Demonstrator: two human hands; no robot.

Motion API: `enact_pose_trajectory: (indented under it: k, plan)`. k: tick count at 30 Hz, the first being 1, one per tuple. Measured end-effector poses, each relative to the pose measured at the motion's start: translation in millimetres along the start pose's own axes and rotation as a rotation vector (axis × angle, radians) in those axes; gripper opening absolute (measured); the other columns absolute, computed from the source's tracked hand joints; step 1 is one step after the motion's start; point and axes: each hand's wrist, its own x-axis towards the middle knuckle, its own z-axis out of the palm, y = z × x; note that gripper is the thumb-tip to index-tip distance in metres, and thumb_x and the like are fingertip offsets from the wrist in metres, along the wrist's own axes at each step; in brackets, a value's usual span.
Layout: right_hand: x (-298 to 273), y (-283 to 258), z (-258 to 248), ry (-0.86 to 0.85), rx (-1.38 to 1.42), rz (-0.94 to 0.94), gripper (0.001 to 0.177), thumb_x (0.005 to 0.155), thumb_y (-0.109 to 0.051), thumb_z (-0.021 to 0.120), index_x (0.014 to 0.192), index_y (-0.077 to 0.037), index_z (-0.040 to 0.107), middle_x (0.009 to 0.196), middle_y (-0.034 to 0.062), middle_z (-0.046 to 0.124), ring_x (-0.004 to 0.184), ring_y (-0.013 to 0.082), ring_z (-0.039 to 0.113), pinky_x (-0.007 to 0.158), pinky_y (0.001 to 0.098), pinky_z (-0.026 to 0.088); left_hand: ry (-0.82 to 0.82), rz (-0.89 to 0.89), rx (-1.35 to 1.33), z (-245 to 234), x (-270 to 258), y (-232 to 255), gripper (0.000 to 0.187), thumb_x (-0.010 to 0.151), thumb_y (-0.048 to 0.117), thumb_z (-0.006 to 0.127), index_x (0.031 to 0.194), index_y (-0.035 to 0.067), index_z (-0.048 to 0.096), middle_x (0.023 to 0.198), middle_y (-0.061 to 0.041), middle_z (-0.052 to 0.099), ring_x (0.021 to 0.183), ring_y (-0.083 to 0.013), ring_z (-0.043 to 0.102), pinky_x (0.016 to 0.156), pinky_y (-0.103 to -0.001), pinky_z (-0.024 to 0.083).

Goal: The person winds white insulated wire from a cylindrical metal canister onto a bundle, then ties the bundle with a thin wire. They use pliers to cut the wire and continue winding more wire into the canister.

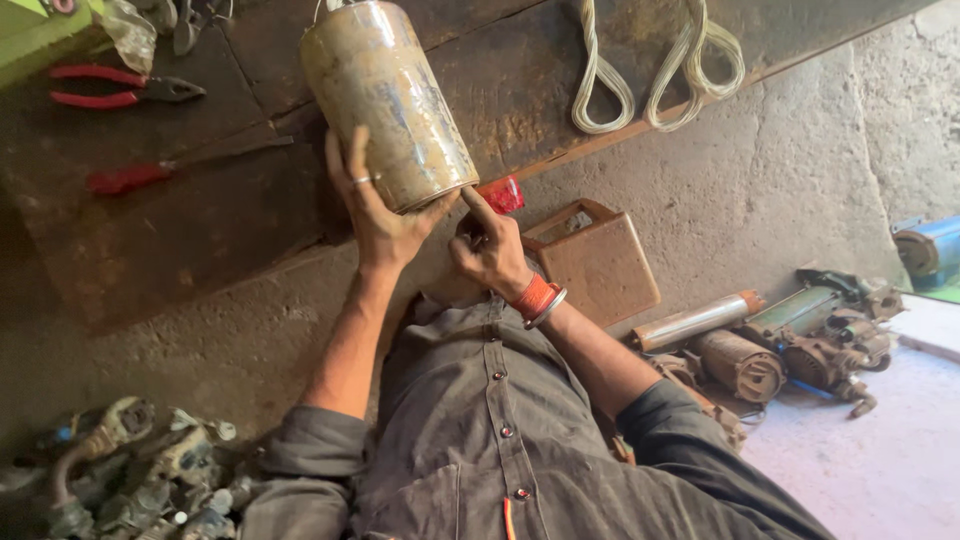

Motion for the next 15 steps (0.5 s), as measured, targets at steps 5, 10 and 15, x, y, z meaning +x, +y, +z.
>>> enact_pose_trajectory:
  k: [5, 10, 15]
  plan:
    - [-11.0, -19.1, 26.8, 0.064, -0.074, -0.011, 0.062, 0.08, 0.001, 0.061, 0.142, 0.0, 0.058, 0.072, 0.0114, 0.06, 0.06, 0.0175, 0.06, 0.064, 0.0304, 0.052, -0.022, -0.219, -0.311, -15.5, -24.0, -16.1, 0.125, 0.079, 0.033, 0.096, 0.163, 0.004, 0.008, 0.163, -0.029, 0.026, 0.152, -0.0387, 0.034, 0.126, -0.053, 0.037]
    - [-22.0, -37.6, 43.0, -0.013, -0.251, 0.04, 0.08, 0.075, -0.003, 0.062, 0.153, -0.011, 0.049, 0.066, 0.0143, 0.059, 0.058, 0.0289, 0.063, 0.061, 0.0405, 0.053, -0.062, -0.233, -0.55, -21.9, -31.9, -34.8, 0.121, 0.088, 0.017, 0.088, 0.164, 0.004, -0.005, 0.167, -0.029, 0.019, 0.154, -0.0373, 0.032, 0.127, -0.051, 0.037]
    - [-32.7, -17.9, 61.4, -0.06, -0.494, 0.01, 0.087, 0.07, -0.007, 0.064, 0.155, -0.018, 0.045, 0.066, 0.0185, 0.063, 0.061, 0.0379, 0.065, 0.061, 0.0483, 0.052, -0.012, -0.182, -0.429, -10.2, -58.6, -55.5, 0.107, 0.094, 0.01, 0.081, 0.168, 0.005, 0.004, 0.169, -0.029, 0.026, 0.157, -0.0373, 0.034, 0.13, -0.049, 0.034]
